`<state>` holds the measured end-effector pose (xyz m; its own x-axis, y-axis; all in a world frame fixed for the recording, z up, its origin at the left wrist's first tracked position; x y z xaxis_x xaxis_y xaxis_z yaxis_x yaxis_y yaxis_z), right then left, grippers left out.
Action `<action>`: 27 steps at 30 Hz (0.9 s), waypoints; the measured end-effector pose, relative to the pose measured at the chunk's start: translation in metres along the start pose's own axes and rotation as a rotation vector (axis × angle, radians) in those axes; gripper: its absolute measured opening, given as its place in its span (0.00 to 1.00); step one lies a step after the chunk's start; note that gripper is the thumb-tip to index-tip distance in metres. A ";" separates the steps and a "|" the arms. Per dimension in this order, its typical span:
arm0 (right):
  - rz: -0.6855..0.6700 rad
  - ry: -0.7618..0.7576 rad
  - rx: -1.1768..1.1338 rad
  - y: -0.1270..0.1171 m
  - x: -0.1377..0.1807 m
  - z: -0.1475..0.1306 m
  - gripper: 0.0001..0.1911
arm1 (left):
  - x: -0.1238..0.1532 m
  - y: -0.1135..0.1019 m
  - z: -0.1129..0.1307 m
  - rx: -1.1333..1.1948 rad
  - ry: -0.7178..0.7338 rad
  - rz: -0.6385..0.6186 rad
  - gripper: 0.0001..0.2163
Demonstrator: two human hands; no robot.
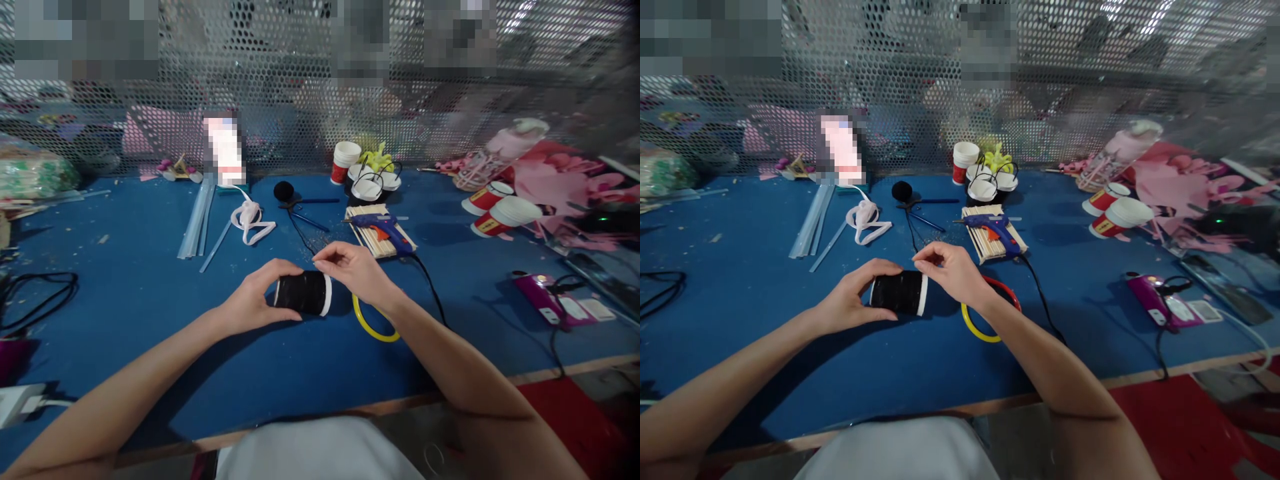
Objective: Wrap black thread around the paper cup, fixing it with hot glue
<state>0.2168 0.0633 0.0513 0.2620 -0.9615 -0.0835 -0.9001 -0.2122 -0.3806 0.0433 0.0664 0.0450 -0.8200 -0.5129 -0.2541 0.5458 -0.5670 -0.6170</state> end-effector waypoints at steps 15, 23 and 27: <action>0.026 0.008 -0.018 -0.003 0.000 0.001 0.09 | 0.001 0.002 -0.003 0.108 0.071 0.082 0.27; 0.024 0.065 -0.101 -0.002 -0.004 0.010 0.10 | 0.001 0.006 -0.010 0.306 -0.036 0.106 0.27; 0.036 0.082 -0.134 -0.002 -0.004 0.012 0.09 | 0.002 0.009 -0.010 0.475 -0.170 0.098 0.27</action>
<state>0.2217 0.0699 0.0410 0.2045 -0.9787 -0.0174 -0.9481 -0.1936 -0.2523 0.0453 0.0669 0.0315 -0.7430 -0.6535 -0.1447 0.6692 -0.7212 -0.1793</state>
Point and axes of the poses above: each hand's wrist, its own x-axis away from the middle knuckle, its own y-axis out of the palm, z = x × y, the point moved 5 cm from there along -x, towards the middle knuckle, and after that the axes turned 8 degrees about -z, right-handed, at the moved point
